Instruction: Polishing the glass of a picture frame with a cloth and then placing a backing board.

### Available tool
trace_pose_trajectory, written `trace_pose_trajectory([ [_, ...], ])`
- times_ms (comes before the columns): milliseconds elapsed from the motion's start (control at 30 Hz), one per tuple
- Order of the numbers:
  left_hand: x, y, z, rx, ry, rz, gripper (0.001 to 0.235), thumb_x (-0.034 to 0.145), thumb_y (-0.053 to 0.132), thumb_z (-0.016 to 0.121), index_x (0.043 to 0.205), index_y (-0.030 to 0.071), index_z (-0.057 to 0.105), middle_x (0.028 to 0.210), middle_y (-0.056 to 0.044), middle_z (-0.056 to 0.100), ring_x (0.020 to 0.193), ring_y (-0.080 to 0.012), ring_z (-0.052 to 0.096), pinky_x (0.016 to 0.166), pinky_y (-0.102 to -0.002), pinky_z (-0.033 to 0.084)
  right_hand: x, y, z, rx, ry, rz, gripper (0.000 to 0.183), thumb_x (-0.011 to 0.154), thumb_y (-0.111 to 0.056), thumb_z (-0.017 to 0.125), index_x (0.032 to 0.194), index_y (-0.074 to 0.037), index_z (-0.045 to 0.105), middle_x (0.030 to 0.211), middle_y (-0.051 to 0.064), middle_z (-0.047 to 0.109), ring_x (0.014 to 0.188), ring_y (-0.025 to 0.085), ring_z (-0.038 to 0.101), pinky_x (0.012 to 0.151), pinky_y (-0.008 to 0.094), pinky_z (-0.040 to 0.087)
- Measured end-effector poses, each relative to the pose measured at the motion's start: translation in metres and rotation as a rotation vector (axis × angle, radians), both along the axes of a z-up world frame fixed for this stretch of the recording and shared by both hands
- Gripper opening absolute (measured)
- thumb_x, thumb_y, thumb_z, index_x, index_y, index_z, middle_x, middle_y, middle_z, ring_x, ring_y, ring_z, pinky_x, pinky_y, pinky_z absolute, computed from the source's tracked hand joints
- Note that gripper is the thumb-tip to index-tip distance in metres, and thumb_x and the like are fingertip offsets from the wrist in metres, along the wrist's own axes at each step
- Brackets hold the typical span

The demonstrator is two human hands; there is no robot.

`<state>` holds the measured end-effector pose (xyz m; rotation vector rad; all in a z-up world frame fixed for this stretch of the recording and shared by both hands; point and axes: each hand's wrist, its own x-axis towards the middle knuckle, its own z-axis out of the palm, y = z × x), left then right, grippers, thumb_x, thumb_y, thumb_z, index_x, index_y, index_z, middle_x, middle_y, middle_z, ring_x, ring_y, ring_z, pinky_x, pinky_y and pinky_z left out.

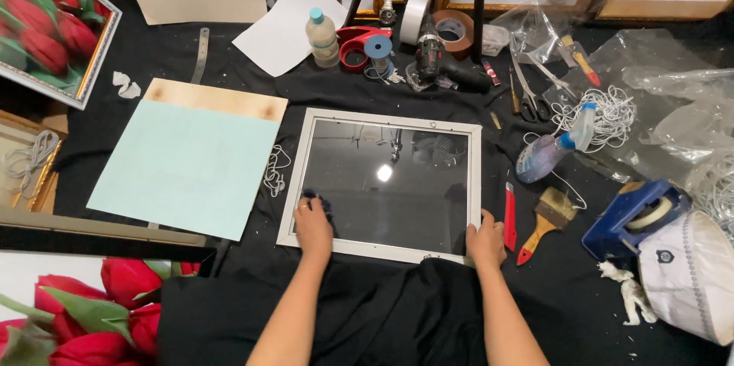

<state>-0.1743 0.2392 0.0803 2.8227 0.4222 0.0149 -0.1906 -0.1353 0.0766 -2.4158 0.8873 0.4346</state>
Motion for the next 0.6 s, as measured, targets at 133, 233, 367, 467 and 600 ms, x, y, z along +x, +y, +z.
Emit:
trace_pose_trajectory([
  [133, 0.005, -0.104, 0.011, -0.106, -0.024, -0.075, 0.023, 0.095, -0.004, 0.057, 0.117, 0.002, 0.062, 0.132, -0.022, 0.057, 0.105, -0.0365, 0.064, 0.077, -0.044, 0.062, 0.002, 0.002, 0.0, 0.0, 0.02, -0.011, 0.055, 0.101, -0.033, 0.053, 0.156, -0.028, 0.043, 0.14, 0.013, 0.051, 0.134, 0.036, 0.056, 0.102, 0.062, 0.048],
  [233, -0.003, -0.191, 0.006, -0.187, -0.131, -0.333, 0.016, 0.095, -0.004, 0.055, 0.106, -0.006, 0.066, 0.126, -0.03, 0.062, 0.1, -0.0403, 0.067, 0.074, -0.046, 0.06, 0.003, 0.003, -0.001, 0.027, 0.003, -0.024, 0.055, 0.101, -0.031, 0.053, 0.155, -0.027, 0.044, 0.141, 0.015, 0.05, 0.136, 0.038, 0.053, 0.104, 0.062, 0.048],
  [367, -0.018, -0.271, -0.058, -0.027, -0.386, -0.734, 0.007, 0.094, 0.004, 0.061, 0.098, 0.005, 0.067, 0.126, -0.022, 0.065, 0.099, -0.0336, 0.065, 0.082, -0.04, 0.053, 0.003, -0.005, -0.017, 0.053, 0.005, -0.02, 0.055, 0.101, -0.031, 0.05, 0.156, -0.028, 0.042, 0.141, 0.015, 0.049, 0.137, 0.037, 0.052, 0.105, 0.061, 0.047],
  [467, -0.004, -0.253, -0.07, 0.007, -0.459, -0.83, 0.005, 0.096, 0.009, 0.062, 0.099, 0.009, 0.065, 0.127, -0.016, 0.065, 0.107, -0.0318, 0.065, 0.087, -0.038, 0.053, 0.009, -0.01, -0.029, 0.07, 0.009, -0.019, 0.056, 0.102, -0.032, 0.049, 0.156, -0.029, 0.04, 0.142, 0.016, 0.049, 0.138, 0.037, 0.052, 0.105, 0.06, 0.048],
  [600, 0.026, -0.15, -0.025, -0.073, -0.283, -0.732, 0.009, 0.101, 0.006, 0.053, 0.104, 0.007, 0.062, 0.133, -0.016, 0.064, 0.118, -0.0301, 0.065, 0.092, -0.036, 0.055, 0.008, -0.005, -0.021, 0.087, 0.003, -0.032, 0.057, 0.101, -0.032, 0.048, 0.157, -0.027, 0.038, 0.141, 0.015, 0.047, 0.137, 0.037, 0.051, 0.101, 0.06, 0.051],
])
